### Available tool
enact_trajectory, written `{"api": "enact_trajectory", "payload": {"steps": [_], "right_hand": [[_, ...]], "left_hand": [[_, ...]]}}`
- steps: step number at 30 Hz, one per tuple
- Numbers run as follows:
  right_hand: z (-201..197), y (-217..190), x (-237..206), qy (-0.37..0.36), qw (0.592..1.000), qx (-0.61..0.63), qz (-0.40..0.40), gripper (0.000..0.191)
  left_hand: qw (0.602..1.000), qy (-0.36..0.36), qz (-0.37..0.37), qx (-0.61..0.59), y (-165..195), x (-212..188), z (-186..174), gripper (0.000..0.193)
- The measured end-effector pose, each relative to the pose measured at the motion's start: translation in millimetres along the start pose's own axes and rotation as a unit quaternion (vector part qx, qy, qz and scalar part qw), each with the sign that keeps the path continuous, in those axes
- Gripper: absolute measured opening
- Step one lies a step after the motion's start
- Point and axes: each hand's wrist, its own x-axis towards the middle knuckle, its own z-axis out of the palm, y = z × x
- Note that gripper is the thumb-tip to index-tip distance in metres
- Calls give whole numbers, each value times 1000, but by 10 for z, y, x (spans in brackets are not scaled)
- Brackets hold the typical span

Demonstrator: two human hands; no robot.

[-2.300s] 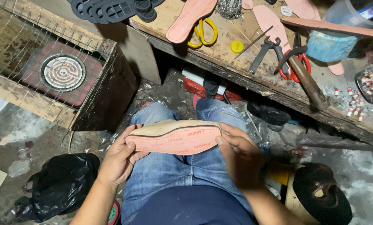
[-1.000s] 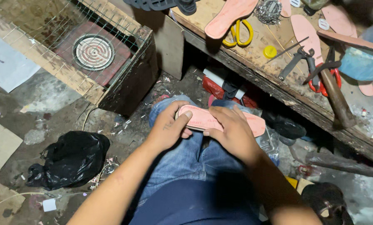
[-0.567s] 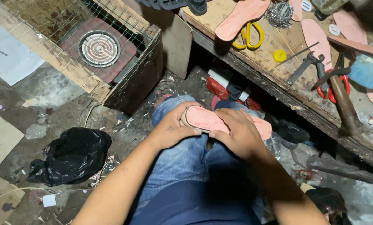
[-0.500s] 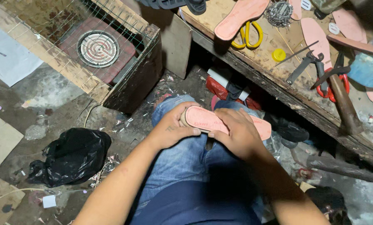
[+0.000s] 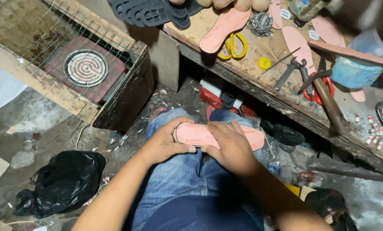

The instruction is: The person sits with a black shoe upper on their lap, hammers the sole edge with a wooden mallet, and uses pincers to trim and press the material. They then fit a pink insole onto a wooden shoe last, hammer it flat, and press the insole into the shoe upper, adjusting it to seat properly.

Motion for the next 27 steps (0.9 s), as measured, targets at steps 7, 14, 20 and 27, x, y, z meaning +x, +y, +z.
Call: {"api": "enact_trajectory", "payload": {"steps": [7,14,20,27], "right_hand": [[-56,63,77,-10,1000,22,8,67],[-376,619,443,7,980,192,50,47],[-780,1666,1387,212,972,-79,69,19],[-715,2144,2018,179,965,-127,146,26]], "left_hand": [[999,18,-18,34,15,104,-34,63],[999,14,-42,23,52,198,-102,63],[998,10,-63,-10,39,265,-150,64],[997,14,-74,-22,-6,362,-279,65]]}}
